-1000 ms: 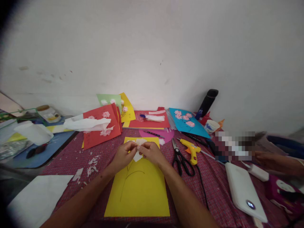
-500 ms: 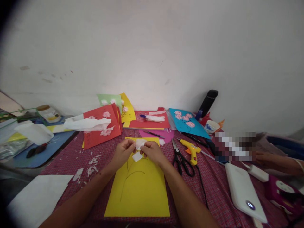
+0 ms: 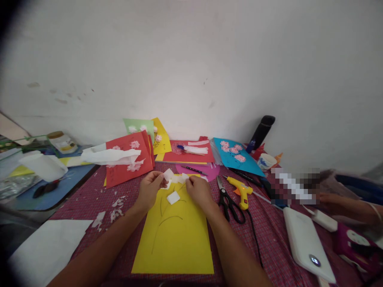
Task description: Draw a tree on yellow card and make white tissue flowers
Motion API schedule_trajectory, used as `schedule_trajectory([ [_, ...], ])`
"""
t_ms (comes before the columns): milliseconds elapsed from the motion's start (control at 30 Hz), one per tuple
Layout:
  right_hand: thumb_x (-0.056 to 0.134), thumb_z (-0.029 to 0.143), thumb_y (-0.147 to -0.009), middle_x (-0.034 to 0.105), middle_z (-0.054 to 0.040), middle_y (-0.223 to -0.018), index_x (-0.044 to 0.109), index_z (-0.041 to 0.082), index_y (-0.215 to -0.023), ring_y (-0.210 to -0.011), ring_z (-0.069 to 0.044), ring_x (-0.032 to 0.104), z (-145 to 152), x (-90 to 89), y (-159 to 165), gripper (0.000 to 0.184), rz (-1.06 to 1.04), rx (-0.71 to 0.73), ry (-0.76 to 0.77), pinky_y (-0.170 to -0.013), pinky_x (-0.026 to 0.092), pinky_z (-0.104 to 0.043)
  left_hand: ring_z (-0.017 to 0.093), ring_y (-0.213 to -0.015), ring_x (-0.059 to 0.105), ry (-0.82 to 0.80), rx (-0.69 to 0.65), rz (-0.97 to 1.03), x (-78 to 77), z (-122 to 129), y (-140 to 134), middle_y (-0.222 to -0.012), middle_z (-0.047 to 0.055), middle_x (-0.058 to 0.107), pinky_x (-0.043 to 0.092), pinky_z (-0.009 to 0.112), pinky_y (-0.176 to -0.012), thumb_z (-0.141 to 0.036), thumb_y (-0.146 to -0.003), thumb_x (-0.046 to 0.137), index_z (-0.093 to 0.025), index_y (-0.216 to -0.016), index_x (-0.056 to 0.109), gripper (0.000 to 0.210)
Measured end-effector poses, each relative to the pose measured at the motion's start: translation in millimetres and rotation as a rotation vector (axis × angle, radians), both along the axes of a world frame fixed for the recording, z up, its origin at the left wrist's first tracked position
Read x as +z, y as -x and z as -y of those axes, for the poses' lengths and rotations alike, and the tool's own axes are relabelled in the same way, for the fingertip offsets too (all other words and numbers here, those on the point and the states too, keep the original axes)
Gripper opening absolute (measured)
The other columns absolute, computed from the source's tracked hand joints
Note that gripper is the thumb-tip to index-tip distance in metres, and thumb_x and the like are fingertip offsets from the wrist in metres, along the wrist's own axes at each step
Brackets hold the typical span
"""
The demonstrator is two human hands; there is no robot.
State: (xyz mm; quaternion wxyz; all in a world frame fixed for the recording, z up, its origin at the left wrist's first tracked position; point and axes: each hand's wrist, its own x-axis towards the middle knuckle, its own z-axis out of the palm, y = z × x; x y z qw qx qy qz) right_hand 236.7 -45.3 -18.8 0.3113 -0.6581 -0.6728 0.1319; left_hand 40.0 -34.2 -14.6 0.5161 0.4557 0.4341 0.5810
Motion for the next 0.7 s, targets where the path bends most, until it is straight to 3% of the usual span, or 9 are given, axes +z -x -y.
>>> schedule_trajectory([
  [133, 0.045, 0.032, -0.09, 0.07, -0.0057, -0.076, 0.065, 0.018, -0.074, -0.065, -0.015, 0.055, -2, 0.8, 3, 0.03, 0.179, -0.004, 0.085, -0.056, 0.023, -0.027, 0.012, -0.062, 0.06, -0.007, -0.009, -0.016, -0.7, 0, 0, -0.071, 0.002, 0.064, 0.05, 0.025, -0.06, -0.036, -0.08, 0.064, -0.015, -0.085, 0.059, 0.022],
  [300, 0.042, 0.034, -0.093, 0.072, -0.009, -0.087, 0.068, 0.017, -0.083, -0.074, -0.017, 0.061, -12, 6.4, 14, 0.032, 0.22, 0.037, 0.182, -0.06, 0.029, -0.026, 0.013, -0.061, 0.06, 0.017, -0.001, -0.013, -2.3, -2, -1, -0.068, 0.002, 0.064, 0.049, 0.025, -0.058, -0.037, -0.077, 0.065, -0.015, -0.084, 0.06, 0.023],
  [467, 0.042, 0.036, -0.093, 0.073, -0.0139, -0.093, 0.071, 0.016, -0.09, -0.082, -0.023, 0.065, -15, 10.4, 14, 0.035, 0.232, -0.099, 0.233, -0.065, 0.036, -0.028, 0.013, -0.061, 0.06, 0.025, -0.006, -0.018, -3.1, -4, 0, -0.068, 0.001, 0.064, 0.049, 0.024, -0.057, -0.037, -0.076, 0.066, -0.016, -0.083, 0.059, 0.023],
  [567, 0.047, 0.033, -0.091, 0.073, -0.0124, -0.091, 0.07, 0.017, -0.094, -0.083, -0.022, 0.065, -10, 11.8, 9, 0.029, 0.106, -0.103, 0.143, -0.067, 0.038, -0.028, 0.013, -0.061, 0.06, 0.015, -0.025, -0.056, -2.4, -3, 0, -0.068, 0.0, 0.063, 0.049, 0.025, -0.058, -0.038, -0.076, 0.066, -0.016, -0.083, 0.06, 0.024],
  [700, 0.047, 0.035, -0.088, 0.07, -0.0071, -0.078, 0.068, 0.017, -0.078, -0.071, -0.018, 0.061, -3, 11.9, 10, 0.028, -0.226, 0.055, 0.055, -0.061, 0.04, -0.026, 0.012, -0.061, 0.059, -0.054, -0.068, -0.152, 2.9, 3, -1, -0.07, 0.001, 0.064, 0.047, 0.023, -0.059, -0.037, -0.078, 0.064, -0.016, -0.082, 0.06, 0.021],
])
